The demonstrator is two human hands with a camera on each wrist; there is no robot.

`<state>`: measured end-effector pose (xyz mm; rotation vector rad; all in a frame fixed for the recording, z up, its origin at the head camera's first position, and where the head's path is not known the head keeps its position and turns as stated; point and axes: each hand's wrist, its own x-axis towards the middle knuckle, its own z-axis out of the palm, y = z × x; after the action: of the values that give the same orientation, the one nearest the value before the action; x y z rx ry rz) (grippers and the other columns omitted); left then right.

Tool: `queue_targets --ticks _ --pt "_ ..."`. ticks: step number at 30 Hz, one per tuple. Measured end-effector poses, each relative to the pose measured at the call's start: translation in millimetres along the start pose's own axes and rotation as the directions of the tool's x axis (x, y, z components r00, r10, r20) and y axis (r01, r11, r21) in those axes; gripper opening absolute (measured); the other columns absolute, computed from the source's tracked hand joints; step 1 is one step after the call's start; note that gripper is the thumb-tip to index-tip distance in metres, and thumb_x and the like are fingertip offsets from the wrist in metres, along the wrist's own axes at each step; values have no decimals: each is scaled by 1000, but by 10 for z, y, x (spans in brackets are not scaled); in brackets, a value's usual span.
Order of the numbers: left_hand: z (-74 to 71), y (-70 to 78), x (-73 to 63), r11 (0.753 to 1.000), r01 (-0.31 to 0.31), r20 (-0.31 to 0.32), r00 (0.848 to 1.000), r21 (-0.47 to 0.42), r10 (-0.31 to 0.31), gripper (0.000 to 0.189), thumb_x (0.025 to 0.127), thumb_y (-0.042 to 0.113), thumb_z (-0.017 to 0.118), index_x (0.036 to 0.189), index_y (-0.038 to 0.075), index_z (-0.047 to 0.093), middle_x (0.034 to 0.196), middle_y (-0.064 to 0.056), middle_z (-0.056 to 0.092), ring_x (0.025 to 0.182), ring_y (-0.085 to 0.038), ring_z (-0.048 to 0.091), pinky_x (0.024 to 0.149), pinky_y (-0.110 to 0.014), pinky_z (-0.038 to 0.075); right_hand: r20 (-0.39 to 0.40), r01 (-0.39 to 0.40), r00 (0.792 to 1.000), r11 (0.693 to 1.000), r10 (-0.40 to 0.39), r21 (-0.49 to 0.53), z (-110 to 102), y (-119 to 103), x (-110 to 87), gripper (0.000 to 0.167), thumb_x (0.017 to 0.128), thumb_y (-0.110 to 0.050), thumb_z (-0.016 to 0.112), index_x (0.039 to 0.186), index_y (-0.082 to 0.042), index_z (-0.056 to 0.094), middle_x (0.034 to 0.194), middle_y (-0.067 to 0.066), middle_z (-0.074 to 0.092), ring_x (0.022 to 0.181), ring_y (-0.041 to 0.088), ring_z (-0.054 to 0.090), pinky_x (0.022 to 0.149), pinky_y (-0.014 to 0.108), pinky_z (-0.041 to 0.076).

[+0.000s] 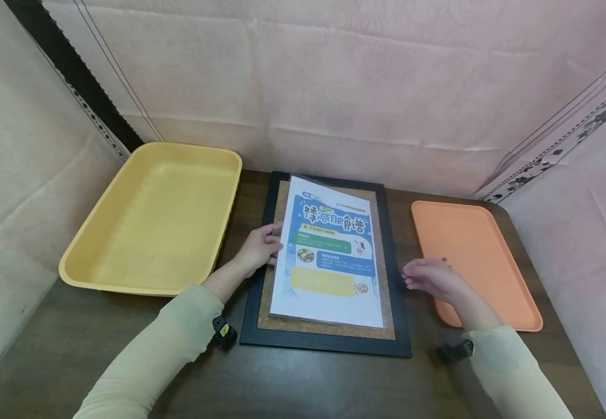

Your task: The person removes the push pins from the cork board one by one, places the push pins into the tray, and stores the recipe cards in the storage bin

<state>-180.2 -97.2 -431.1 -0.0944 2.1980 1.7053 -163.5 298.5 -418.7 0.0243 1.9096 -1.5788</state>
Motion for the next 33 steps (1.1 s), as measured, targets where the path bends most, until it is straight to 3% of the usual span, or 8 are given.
queue_targets --ticks 5,12,25,33 --pt "-40 104 -63 1000 -20 -31 999 -16 19 53 94 7 52 144 17 37 112 -17 65 87 -21 68 70 -30 58 61 51 997 997 -55 63 -81 38 -51 26 97 -11 45 89 -19 69 85 -7 68 79 6 64 78 18 53" --pt "-197 318 -191 996 -79 -42 996 37 80 54 94 6 52 144 18 36 113 -17 65 93 -25 68 73 -31 57 101 90 989 986 -105 139 -127 80 -83 33 98 -5 41 90 -17 70 86 -6 70 79 6 65 77 20 54" --pt "-674 582 -388 987 -115 -86 988 115 126 54 96 8 49 146 19 33 116 -18 62 94 -23 66 70 -26 57 101 124 985 982 -140 144 -182 134 -136 34 99 -7 40 93 -19 71 89 -7 71 81 7 66 79 19 53" --pt "-1009 639 -496 976 -163 -139 973 143 183 49 98 10 43 146 14 33 128 -23 55 87 -11 65 70 -22 56 92 135 984 979 -150 151 -205 146 -144 34 99 -6 39 94 -18 70 89 -6 70 81 7 65 79 19 54"
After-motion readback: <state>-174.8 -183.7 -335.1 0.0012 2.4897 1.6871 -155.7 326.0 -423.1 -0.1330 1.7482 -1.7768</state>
